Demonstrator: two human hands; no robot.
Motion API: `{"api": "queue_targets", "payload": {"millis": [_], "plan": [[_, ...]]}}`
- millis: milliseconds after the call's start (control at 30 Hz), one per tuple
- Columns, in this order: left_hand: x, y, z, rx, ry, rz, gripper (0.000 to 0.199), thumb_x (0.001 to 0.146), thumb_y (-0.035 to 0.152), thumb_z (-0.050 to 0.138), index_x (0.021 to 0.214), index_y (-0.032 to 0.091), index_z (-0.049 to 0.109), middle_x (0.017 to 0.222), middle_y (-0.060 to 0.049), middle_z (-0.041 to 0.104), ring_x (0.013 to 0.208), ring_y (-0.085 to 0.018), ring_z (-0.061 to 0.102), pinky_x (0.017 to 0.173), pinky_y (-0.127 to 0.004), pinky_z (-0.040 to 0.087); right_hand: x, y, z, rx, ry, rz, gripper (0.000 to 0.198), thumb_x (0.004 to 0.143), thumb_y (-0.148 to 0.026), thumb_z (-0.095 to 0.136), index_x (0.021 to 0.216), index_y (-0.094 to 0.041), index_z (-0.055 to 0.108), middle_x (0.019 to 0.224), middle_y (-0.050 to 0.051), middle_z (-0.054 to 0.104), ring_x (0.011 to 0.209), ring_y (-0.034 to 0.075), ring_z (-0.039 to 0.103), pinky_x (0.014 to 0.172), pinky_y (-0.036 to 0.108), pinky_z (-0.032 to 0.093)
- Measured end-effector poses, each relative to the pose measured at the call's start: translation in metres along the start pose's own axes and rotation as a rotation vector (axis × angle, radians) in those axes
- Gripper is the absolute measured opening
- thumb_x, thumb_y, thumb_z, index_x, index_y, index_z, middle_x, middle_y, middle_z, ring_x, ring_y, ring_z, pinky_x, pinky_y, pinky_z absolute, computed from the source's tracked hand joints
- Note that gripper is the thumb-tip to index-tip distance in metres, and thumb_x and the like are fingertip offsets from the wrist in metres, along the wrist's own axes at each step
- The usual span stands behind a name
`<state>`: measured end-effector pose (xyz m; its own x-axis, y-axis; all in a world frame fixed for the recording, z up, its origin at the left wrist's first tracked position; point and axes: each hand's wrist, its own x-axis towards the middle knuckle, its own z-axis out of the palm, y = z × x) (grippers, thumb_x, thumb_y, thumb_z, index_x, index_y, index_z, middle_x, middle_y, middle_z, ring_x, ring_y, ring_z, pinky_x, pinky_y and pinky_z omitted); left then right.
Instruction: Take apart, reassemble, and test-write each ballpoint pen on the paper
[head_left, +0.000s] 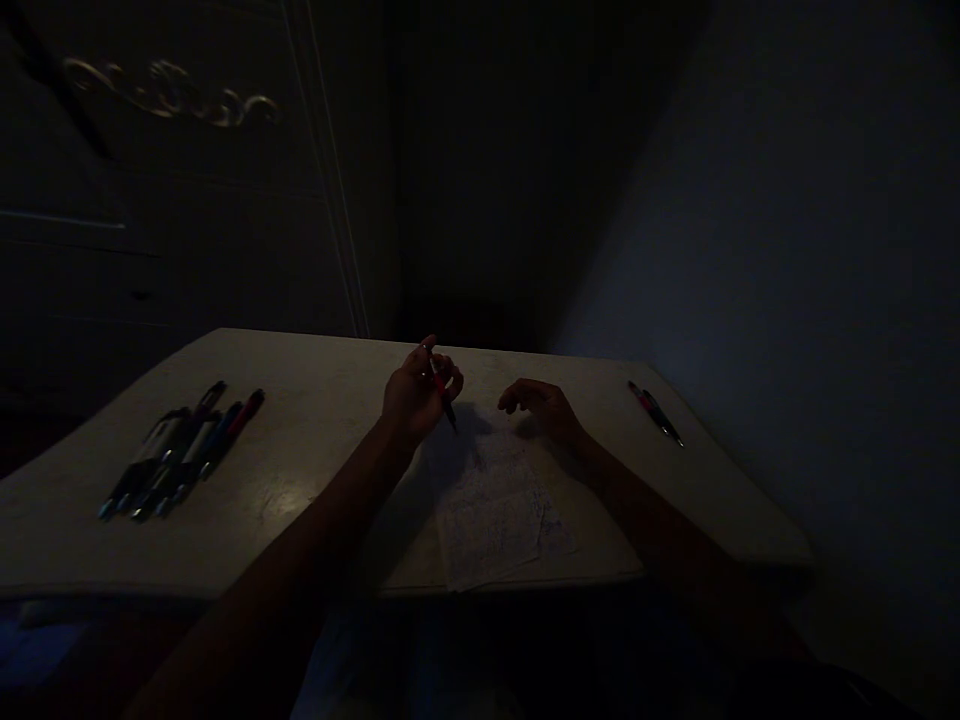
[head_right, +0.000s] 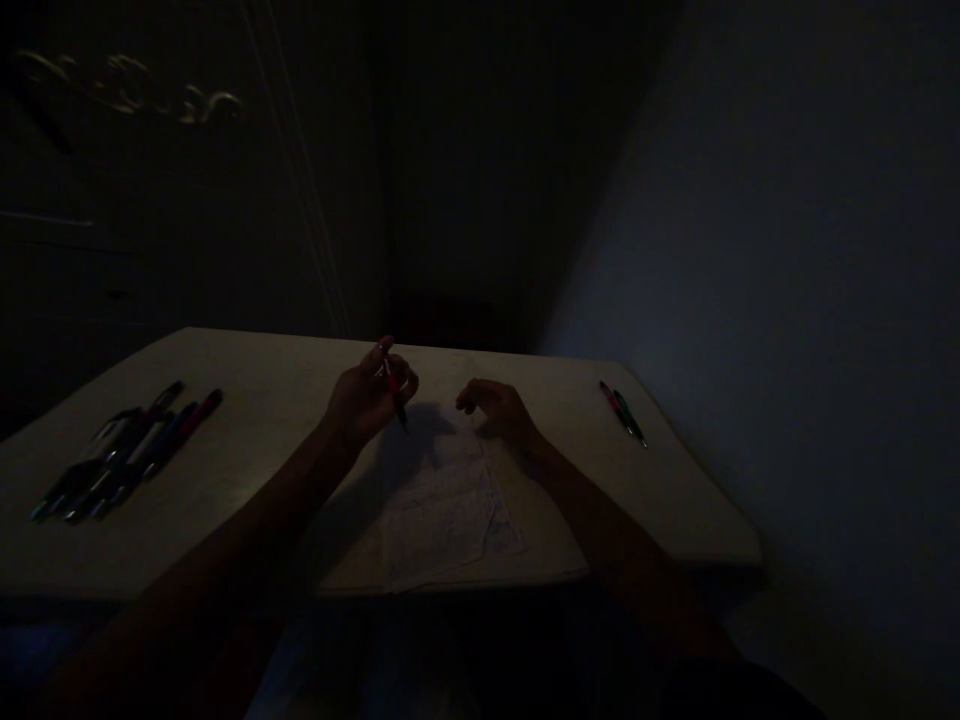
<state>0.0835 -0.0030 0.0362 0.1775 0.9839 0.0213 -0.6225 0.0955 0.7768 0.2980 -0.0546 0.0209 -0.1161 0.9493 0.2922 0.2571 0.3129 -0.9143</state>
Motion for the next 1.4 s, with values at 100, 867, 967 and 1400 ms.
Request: {"api": "queue_targets", "payload": {"millis": [100,867,967,1400], "plan": [[0.008,0.002,0.015,-0.291,0.078,-0.196,0.017,0.097,0.018,0.046,0.086,0.018,0.058,0.057,0.005,0.045,0.039,-0.005,0.036,0.04,-0.017,0.032,0.002,0.003,-0.002,0.007,0.059,0.031,0.057,0.087,-0.074,0.054,0.069,-0.022,0.069,0.072,0.007,0.069,0.068,0.019,0.057,0.07,0.034,0.049],[-0.004,-0.013,0.03,-0.663,0.096,-0.195,0.036,0.092,0.033,0.035,0.08,0.013,0.062,0.053,0.005,0.037,0.035,-0.006,0.025,0.035,-0.02,0.016,-0.005,0.007,0.004,0.041,0.072,0.095,0.055,0.088,-0.07,0.056,0.071,-0.02,0.069,0.072,0.006,0.066,0.067,0.017,0.056,0.058,0.029,0.045],[-0.006,-0.015,0.032,-0.649,0.036,-0.194,0.034,0.091,0.033,0.038,0.085,0.013,0.064,0.058,0.003,0.043,0.041,-0.009,0.036,0.041,-0.021,0.028,-0.003,0.006,0.003,0.025,0.051,0.049,0.05,0.087,-0.067,0.059,0.08,-0.02,0.072,0.074,0.005,0.065,0.068,0.017,0.056,0.062,0.03,0.046],[-0.011,-0.02,0.049,-0.444,-0.119,-0.19,0.016,0.09,0.024,0.051,0.092,0.016,0.065,0.068,0.0,0.055,0.059,-0.012,0.054,0.056,-0.024,0.04,-0.005,0.001,0.012,-0.064,-0.031,0.037,0.032,0.077,-0.051,0.072,0.078,-0.019,0.074,0.075,0.004,0.07,0.071,0.018,0.06,0.068,0.032,0.047]]}}
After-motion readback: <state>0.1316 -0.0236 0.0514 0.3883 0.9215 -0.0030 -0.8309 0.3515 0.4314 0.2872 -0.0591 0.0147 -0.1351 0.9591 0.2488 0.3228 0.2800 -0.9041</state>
